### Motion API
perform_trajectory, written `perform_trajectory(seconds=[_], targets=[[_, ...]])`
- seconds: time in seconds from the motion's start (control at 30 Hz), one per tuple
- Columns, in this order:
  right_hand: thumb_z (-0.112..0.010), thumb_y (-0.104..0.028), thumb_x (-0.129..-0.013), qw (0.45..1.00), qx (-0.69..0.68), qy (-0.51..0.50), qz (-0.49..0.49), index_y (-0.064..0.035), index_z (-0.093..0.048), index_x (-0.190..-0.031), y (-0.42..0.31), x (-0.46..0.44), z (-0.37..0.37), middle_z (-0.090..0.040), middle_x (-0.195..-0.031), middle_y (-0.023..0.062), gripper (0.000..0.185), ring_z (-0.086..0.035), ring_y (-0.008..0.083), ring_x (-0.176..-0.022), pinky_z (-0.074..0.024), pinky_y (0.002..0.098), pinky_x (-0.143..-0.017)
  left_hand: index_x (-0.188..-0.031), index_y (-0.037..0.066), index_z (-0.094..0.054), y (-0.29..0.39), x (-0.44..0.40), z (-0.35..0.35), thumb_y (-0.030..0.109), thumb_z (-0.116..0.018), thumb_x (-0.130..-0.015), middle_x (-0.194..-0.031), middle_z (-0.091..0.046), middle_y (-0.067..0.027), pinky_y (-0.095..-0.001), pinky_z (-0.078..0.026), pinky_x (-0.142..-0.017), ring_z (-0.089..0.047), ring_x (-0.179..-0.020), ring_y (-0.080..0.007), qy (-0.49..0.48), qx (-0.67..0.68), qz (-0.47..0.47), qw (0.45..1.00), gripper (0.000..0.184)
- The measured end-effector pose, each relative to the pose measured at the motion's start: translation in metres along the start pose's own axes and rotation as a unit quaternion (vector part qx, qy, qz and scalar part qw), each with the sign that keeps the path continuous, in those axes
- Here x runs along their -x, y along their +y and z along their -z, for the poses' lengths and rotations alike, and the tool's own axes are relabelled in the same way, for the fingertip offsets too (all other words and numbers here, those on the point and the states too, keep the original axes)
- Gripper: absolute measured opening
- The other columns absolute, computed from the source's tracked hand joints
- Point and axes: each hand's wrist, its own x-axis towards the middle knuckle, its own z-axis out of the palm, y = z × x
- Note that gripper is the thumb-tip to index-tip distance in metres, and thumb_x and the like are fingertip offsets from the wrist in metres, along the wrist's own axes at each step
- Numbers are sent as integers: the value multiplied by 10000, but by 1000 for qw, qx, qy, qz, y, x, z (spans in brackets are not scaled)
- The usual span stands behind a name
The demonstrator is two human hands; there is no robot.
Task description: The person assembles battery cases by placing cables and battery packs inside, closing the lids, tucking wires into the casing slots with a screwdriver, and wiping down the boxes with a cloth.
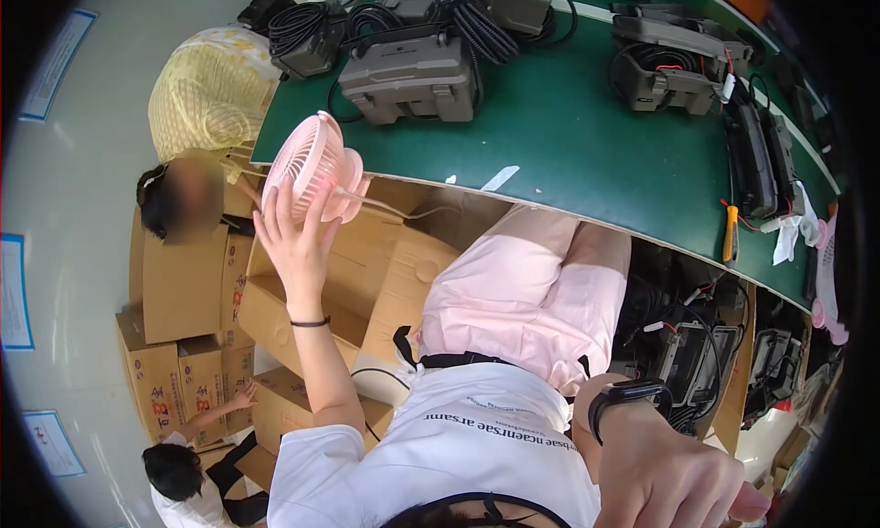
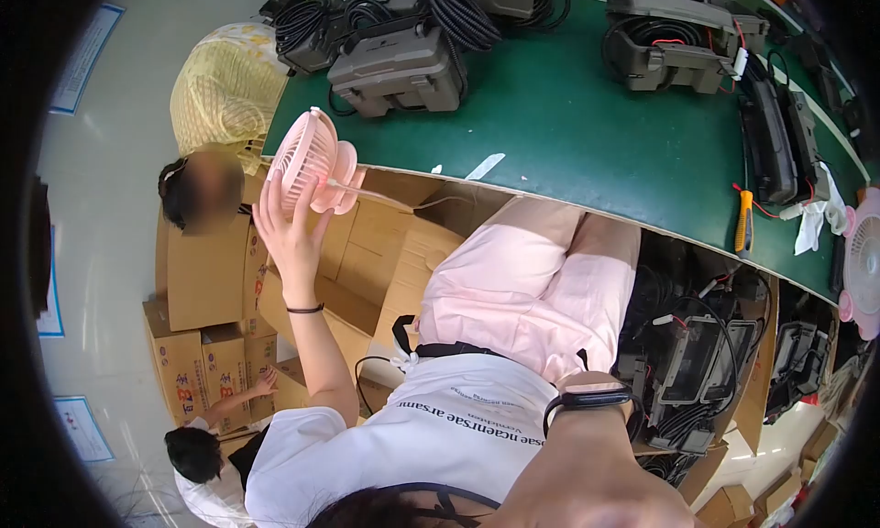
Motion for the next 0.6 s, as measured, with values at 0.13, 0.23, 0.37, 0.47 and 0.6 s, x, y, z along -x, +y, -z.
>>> perform_trajectory(seconds=[0.13, 0.23, 0.37, 0.47, 0.6], targets=[[-322, -445, -1071, 1000, -31, -5, -1, -11, -593, -585, 0, 1, 5, -575, -579, 105, 705, -548, 212, -551, -600, 454, -699, -1358, 324, -583, -20, -9, -4, 131, -892, -652, -1529, -365, -125, -520, -428, -1080, -397, -1380, -389, 1, 54, 10, 999, 794], [-326, -445, -1069, 995, -78, -64, 5, -8, -593, -581, 4, -4, 18, -577, -576, 107, 707, -549, 212, -550, -605, 470, -696, -1397, 286, -529, -23, -16, -4, 138, -889, -677, -1491, -396, -164, -479, -455, -1061, -415, -1361, -389, -33, 100, 22, 994, 818], [-334, -442, -1068, 987, -133, -94, 14, -9, -593, -575, 7, 2, 24, -577, -572, 108, 706, -550, 210, -548, -610, 483, -695, -1416, 239, -501, -33, -22, -11, 113, -888, -684, -1381, -472, -166, -441, -490, -1000, -492, -1272, -376, -3, 137, 30, 990, 837], [-342, -442, -1066, 912, 84, -84, 393, -8, -600, -576, 11, -4, 29, -580, -571, 109, 703, -551, 207, -542, -609, 478, -695, -1463, 130, -437, -35, -36, 1, 88, -878, -707, -1347, -480, -166, -426, -491, -1015, -519, -1256, -336, -25, 202, 75, 976, 877], [-352, -449, -1062, 633, 310, -58, 707, -5, -611, -586, 21, -23, 38, -587, -578, 112, 700, -557, 206, -543, -607, 466, -695, -1525, 59, -337, -62, -44, -1, 71, -857, -726, -1399, -436, -126, -386, -468, -1089, -500, -1283, -261, -84, 353, 86, 928, 954]])
